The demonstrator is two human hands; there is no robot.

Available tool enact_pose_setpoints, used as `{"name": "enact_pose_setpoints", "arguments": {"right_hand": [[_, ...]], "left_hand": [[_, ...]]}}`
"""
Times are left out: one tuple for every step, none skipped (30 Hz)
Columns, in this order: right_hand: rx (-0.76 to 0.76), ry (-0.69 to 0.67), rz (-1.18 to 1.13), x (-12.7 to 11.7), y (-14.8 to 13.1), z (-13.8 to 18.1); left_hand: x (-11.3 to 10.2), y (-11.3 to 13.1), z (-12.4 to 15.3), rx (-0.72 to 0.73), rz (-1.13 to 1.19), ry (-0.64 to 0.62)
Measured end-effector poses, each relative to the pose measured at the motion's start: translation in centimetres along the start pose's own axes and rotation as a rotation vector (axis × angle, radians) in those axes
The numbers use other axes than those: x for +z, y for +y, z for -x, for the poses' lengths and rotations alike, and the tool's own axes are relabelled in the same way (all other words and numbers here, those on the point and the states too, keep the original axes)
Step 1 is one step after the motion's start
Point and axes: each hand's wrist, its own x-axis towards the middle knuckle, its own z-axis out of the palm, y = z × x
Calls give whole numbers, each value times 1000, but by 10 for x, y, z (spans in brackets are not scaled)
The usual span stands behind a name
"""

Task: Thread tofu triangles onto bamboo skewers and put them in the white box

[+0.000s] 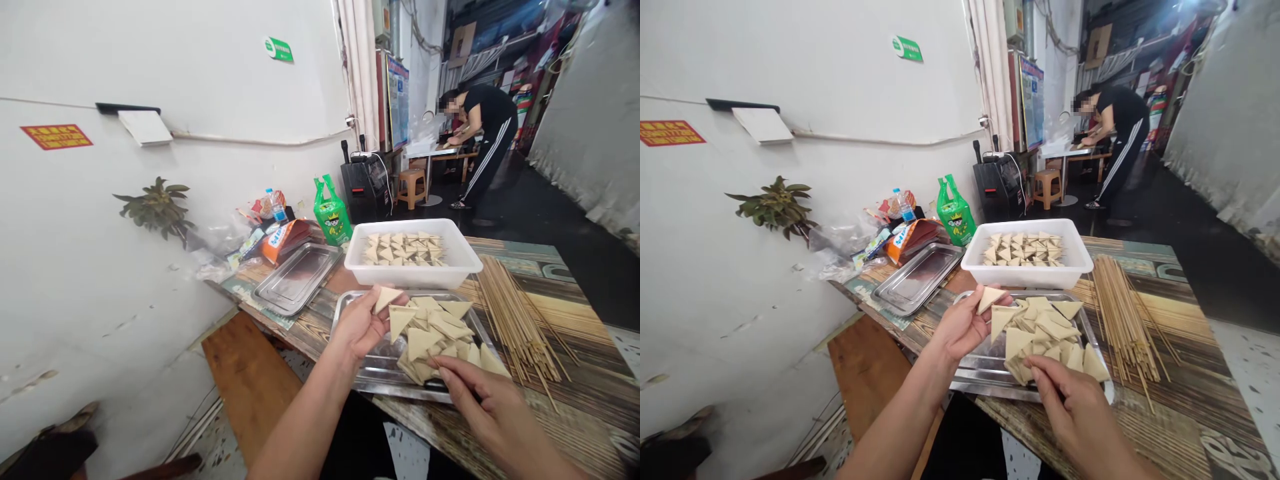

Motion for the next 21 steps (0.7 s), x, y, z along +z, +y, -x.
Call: {"name": "enact_pose_setpoints", "arguments": {"right_hand": [[4, 1, 1, -1, 0, -1], [8, 3, 1, -3, 0, -1], [15, 7, 1, -5, 0, -2], [19, 9, 2, -8, 2, -2], [24, 16, 4, -10, 4, -3], [35, 20, 5, -14, 6, -3], [51, 22, 9, -18, 9, -4], [67, 20, 21, -22, 13, -5], [74, 21, 47, -27, 16, -7], [65, 25, 91, -33, 19, -10], [35, 38, 151, -39, 22, -15], [-14, 56, 225, -46, 23, -22], [-76, 80, 310, -53, 24, -32], [-131, 104, 395, -60, 23, -43], [-170, 113, 479, -68, 22, -55], [-188, 110, 557, -74, 20, -70], [-187, 96, 622, -80, 18, -85], [-184, 90, 655, -85, 16, -101], [-182, 88, 676, -88, 15, -116], [-180, 87, 688, -91, 14, -132], [-180, 82, 694, -92, 14, -146]], "left_hand": [[1, 1, 3, 6, -7, 11], [2, 2, 6, 23, -16, 29], [2, 3, 10, 50, -27, 55], [1, 4, 14, 83, -41, 87], [-1, 5, 16, 118, -62, 119], [-5, 5, 19, 152, -91, 147], [-11, 5, 20, 184, -132, 165], [-17, 4, 20, 216, -184, 175], [-24, 3, 20, 248, -244, 181], [-31, 1, 20, 282, -306, 187], [-38, -1, 19, 313, -365, 191], [-44, -4, 18, 338, -420, 192], [-49, -6, 17, 355, -472, 188], [-53, -9, 17, 362, -523, 177], [-56, -12, 17, 364, -574, 164], [-58, -15, 17, 364, -626, 150], [-58, -18, 18, 365, -674, 137], [-59, -20, 19, 368, -715, 121], [-59, -22, 20, 372, -745, 101], [-58, -23, 21, 378, -765, 79], [-58, -23, 21, 386, -779, 56]]}}
